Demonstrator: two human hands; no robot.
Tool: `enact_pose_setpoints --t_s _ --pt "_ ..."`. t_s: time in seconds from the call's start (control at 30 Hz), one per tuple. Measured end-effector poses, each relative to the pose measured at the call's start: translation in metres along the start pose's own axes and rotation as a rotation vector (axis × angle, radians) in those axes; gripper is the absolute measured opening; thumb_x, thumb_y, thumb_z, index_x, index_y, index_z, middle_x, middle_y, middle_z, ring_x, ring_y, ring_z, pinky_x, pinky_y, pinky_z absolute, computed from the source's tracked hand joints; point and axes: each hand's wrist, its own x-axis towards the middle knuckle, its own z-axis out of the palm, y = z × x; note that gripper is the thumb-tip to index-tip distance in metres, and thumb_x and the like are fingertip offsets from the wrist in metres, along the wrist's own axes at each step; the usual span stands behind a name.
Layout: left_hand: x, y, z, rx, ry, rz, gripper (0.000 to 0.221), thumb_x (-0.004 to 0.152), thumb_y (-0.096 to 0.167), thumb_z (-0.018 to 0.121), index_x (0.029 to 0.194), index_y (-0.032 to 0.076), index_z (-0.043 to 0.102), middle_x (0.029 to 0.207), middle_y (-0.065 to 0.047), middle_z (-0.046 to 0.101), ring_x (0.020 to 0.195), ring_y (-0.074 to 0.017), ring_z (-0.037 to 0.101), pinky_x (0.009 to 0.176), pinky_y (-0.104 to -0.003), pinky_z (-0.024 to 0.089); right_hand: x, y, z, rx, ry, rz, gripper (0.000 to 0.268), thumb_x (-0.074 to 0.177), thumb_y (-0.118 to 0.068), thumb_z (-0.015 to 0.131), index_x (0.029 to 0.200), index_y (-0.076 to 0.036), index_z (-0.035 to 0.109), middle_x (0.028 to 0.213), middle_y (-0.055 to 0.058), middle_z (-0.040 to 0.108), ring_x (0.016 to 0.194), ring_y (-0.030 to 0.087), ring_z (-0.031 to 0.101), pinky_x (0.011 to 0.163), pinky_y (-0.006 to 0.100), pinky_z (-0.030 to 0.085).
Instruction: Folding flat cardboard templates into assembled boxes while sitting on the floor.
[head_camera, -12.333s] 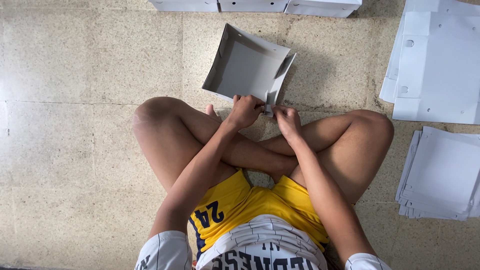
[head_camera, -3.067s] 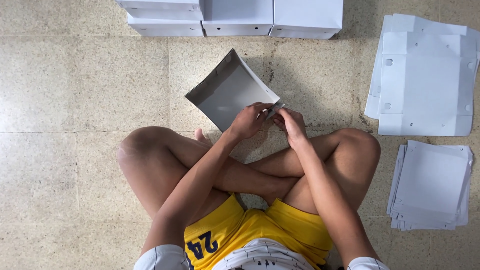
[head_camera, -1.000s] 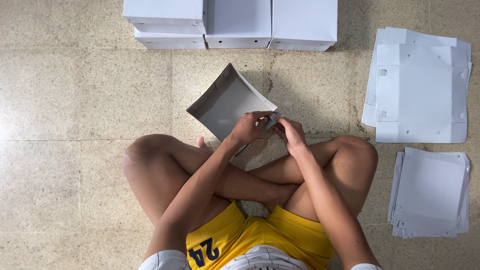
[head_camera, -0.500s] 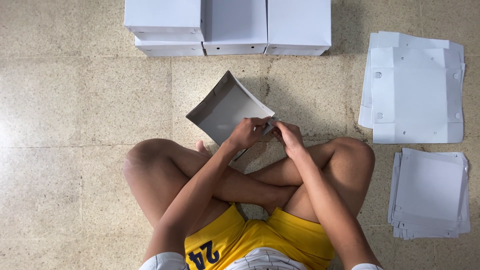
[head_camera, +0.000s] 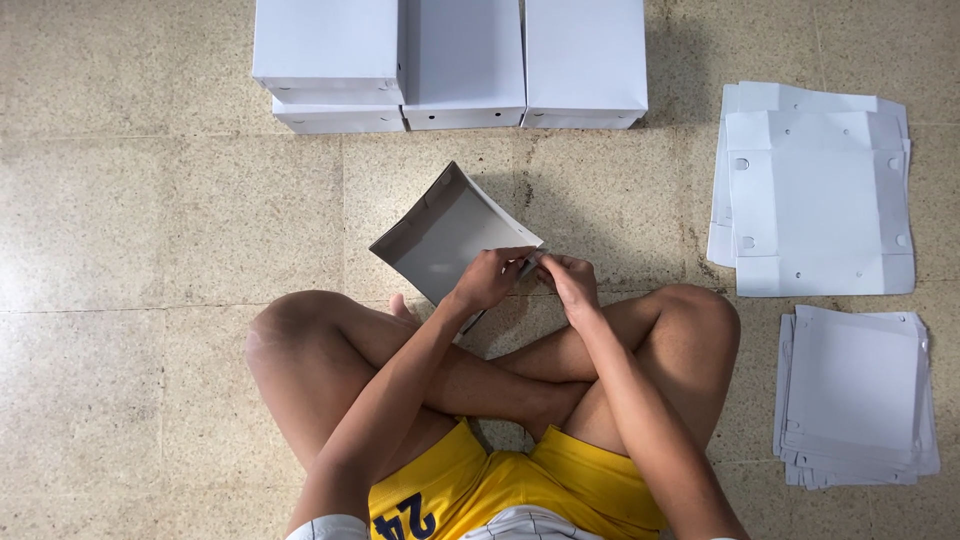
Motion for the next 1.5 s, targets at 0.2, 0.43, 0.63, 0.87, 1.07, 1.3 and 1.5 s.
enact_pose_setpoints --t_s 0.2,0.43,0.63,0.87,1.07,1.3,1.5 --pt "0.006 -0.015 0.004 0.008 -0.034 -0.006 0.038 0.102 0.006 0.047 0.138 -0.001 0.058 0.120 -0.026 0.068 0.108 -0.0449 0.068 0.086 -0.058 0.057 -0.030 -0.029 0.008 -0.208 -0.020 -0.229 0.016 0.081 -0.020 0.080 0.092 -0.010 0.081 0.114 0.014 0.074 0.109 0.024 0.064 0.102 0.041 0.046" --pt "0.000 0.006 0.000 0.077 -0.065 0.005 0.043 0.102 0.013 0.050 0.143 0.001 0.053 0.126 -0.029 0.054 0.119 -0.0516 0.056 0.088 -0.062 0.055 -0.030 -0.025 0.006 -0.382 -0.047 -0.377 0.016 0.085 -0.019 0.077 0.098 -0.011 0.081 0.113 0.012 0.075 0.105 0.026 0.068 0.095 0.038 0.050" --pt "-0.007 0.005 0.004 0.067 -0.083 0.057 0.040 0.108 0.015 0.043 0.144 -0.002 0.049 0.129 -0.028 0.054 0.119 -0.0519 0.056 0.090 -0.064 0.056 -0.008 -0.002 0.001 -0.410 -0.029 -0.350 0.021 0.083 -0.031 0.085 0.094 -0.013 0.081 0.095 0.005 0.077 0.087 0.015 0.071 0.078 0.031 0.055" --pt "-0.014 0.008 -0.002 0.049 -0.072 0.041 0.042 0.100 -0.005 0.041 0.141 -0.007 0.048 0.131 -0.031 0.057 0.107 -0.0466 0.067 0.079 -0.058 0.061 -0.015 -0.004 0.003 -0.320 -0.096 -0.355 0.056 0.087 -0.023 0.082 0.135 -0.010 0.056 0.113 0.017 0.070 0.093 0.018 0.070 0.078 0.031 0.057" --pt "-0.001 -0.018 0.007 0.064 -0.090 -0.005 0.043 0.099 -0.003 0.038 0.140 -0.004 0.052 0.130 -0.029 0.061 0.102 -0.0443 0.069 0.073 -0.055 0.061 -0.040 -0.015 0.014 -0.445 -0.093 -0.534 0.046 0.095 -0.014 0.071 0.139 -0.011 0.058 0.115 0.021 0.066 0.101 0.024 0.068 0.088 0.037 0.056" --pt "0.004 -0.030 0.017 0.238 -0.099 0.023 0.036 0.099 0.001 0.045 0.129 0.000 0.064 0.106 -0.024 0.072 0.074 -0.0388 0.073 0.055 -0.051 0.055 -0.047 -0.019 -0.001 -0.809 -0.132 -0.760 0.021 0.092 -0.013 0.066 0.113 -0.017 0.069 0.113 0.009 0.060 0.106 0.033 0.068 0.085 0.044 0.059" --pt "0.000 -0.018 0.014 0.518 -0.102 0.089 0.030 0.098 0.005 0.047 0.115 0.008 0.071 0.091 -0.013 0.074 0.062 -0.0267 0.071 0.050 -0.039 0.056 -0.041 -0.012 -0.010 -1.064 -0.111 -0.692 0.025 0.090 -0.016 0.067 0.114 -0.012 0.069 0.116 0.012 0.054 0.101 0.037 0.067 0.077 0.044 0.060"
